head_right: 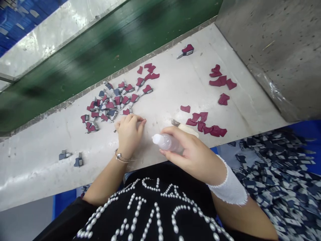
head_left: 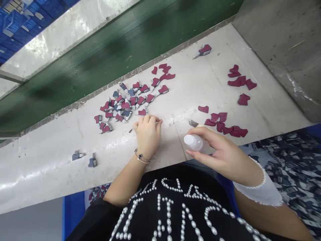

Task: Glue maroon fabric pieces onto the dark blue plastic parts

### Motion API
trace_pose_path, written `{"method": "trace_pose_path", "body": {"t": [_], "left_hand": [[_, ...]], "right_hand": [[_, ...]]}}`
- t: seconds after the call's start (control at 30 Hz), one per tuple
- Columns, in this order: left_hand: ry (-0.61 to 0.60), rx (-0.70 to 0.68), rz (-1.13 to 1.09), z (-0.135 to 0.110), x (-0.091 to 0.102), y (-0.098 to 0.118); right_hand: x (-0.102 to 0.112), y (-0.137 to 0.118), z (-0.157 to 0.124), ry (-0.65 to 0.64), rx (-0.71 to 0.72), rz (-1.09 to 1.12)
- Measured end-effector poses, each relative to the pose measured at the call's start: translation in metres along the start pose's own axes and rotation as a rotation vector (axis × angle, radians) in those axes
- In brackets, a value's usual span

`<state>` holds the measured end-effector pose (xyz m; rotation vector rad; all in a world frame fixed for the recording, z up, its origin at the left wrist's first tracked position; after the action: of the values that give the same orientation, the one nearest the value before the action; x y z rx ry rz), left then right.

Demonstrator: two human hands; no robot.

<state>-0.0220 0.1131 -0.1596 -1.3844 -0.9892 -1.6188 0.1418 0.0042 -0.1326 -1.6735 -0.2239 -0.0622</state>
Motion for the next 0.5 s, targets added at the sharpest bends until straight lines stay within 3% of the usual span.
{"method": "trace_pose_path", "body": {"t": [0.2, 0.37, 0.5], "left_hand": [[-0.106, -0.185, -0.408, -0.008, 0.016, 0.018], [-0.318, -0.094, -1.107, -0.035, 0.042, 0.018], [-0.422, -0.082, -1.417, -0.049, 0.054, 0.017]], "right_hand": [[0.007, -0.008, -0.009, 0.014, 0.031, -0.07], [0.006, -0.029, -0.014, 0.009, 0.104, -0.134], [-0.008, -0.044, -0.014, -0.09, 0.087, -0.137]]}}
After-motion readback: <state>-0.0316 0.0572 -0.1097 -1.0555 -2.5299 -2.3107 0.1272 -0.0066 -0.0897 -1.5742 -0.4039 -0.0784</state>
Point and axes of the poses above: each hand's wrist, its own z-axis towards the middle knuckle, its own x-axis out of the back of the hand, y = z × x, the point moved 8 cm from there along z, towards the middle knuckle, and after that the axes turned 13 degrees about z, right-handed, at the moved point
